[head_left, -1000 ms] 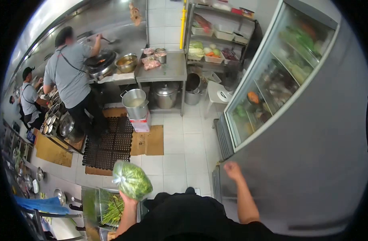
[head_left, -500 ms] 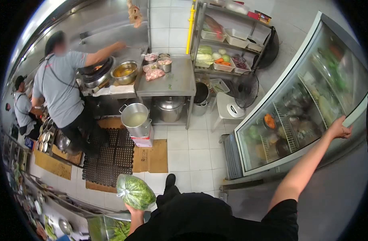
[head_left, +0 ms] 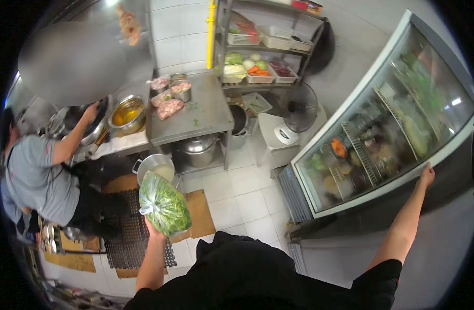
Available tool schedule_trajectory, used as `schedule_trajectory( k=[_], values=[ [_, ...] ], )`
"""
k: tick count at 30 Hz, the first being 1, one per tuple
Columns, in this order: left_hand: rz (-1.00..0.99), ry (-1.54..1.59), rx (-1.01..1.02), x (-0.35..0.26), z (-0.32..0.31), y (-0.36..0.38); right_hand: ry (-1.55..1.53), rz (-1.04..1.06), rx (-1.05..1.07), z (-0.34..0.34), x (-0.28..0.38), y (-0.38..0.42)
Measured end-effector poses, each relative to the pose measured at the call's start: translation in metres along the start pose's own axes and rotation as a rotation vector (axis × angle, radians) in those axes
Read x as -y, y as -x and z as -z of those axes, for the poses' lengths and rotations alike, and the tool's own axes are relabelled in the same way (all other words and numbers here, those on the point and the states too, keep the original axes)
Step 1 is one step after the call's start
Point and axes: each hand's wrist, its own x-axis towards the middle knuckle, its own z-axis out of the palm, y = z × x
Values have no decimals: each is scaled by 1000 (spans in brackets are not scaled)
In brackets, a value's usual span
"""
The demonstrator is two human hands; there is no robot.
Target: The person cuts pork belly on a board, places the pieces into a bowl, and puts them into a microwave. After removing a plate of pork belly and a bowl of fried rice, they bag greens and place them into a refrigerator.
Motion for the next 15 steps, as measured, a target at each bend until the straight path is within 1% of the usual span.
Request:
schedule_trajectory(
  k=[1, 2, 3, 4, 5, 7, 9, 11, 12, 13, 14, 15],
  values=[
    [27, 6, 37, 7, -6, -13, -27, -32, 26, -1, -2, -5],
    [51, 24, 54, 16, -13, -21, 47, -33, 28, -7, -12, -13],
    [82, 35, 59, 28, -34, -20, 120, -37, 30, -10, -19, -28],
    [113, 43, 67, 42, -63, -11, 284, 84, -130, -6, -4, -2],
    [144, 44, 72, 52, -81, -9, 190, 62, -140, 10, 36, 51],
    [237, 97, 92, 70, -64, -20, 2, 234, -216, 17, 27, 84],
    [309, 110, 100, 88, -61, -34, -355, 324, -251, 49, 92, 200],
    [356, 62, 97, 103, -68, -42, -531, 244, -312, 63, 103, 283],
    [399, 120, 218, 114, -51, -58, -541, 240, -281, 64, 108, 322],
    [429, 105, 263, 117, -57, -65, -555, 238, -251, 63, 114, 361],
    [460, 93, 308, 123, -62, -70, -501, 163, -159, 54, 110, 397],
    [482, 85, 316, 109, -51, -74, -547, 48, 6, 45, 114, 440]
  ],
)
